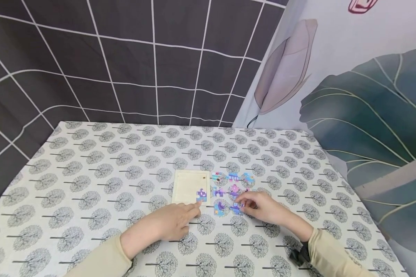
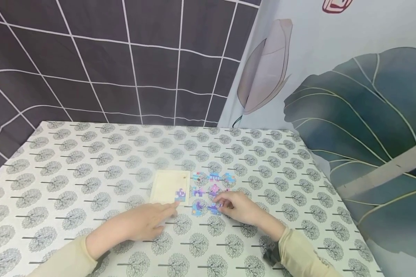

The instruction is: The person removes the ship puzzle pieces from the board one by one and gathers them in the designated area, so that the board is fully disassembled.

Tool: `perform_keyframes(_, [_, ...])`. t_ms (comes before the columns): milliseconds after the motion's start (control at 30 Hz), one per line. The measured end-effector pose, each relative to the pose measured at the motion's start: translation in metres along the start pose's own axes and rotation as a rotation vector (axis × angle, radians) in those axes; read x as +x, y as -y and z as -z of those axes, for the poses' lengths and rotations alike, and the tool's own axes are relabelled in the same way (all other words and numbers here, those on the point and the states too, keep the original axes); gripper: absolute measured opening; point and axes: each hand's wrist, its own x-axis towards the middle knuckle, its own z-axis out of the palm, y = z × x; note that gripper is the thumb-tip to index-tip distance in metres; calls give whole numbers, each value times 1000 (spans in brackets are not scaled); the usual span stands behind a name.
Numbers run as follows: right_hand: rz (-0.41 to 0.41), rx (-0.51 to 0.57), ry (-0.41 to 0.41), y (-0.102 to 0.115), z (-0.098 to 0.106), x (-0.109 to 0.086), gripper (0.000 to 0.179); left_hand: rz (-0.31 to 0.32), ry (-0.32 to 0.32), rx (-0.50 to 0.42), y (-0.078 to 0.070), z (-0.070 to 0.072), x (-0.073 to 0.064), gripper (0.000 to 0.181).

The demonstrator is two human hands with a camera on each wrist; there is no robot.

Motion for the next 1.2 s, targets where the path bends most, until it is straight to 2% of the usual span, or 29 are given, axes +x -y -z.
perform_keyframes(200, [49,-45,-44,-1,-3,-1,24,1,-3,-7,1,-1,0,45])
perform_keyframes(467, [55,-46,-71,-2,-4,-1,23,2,1,-21,3,-1,1,43])
perform_keyframes(700, [28,-55,-90,-1,-3,0,24,7,22,-34,5,2,1,40])
perform_keyframes(900, [24,-73,-111,-1,-3,0,24,20,12,-28,3,2,-1,38])
perform_keyframes(1200, [-18,-127,-152,7,-8,-2,22,-9,-19,-4,0,3,0,38])
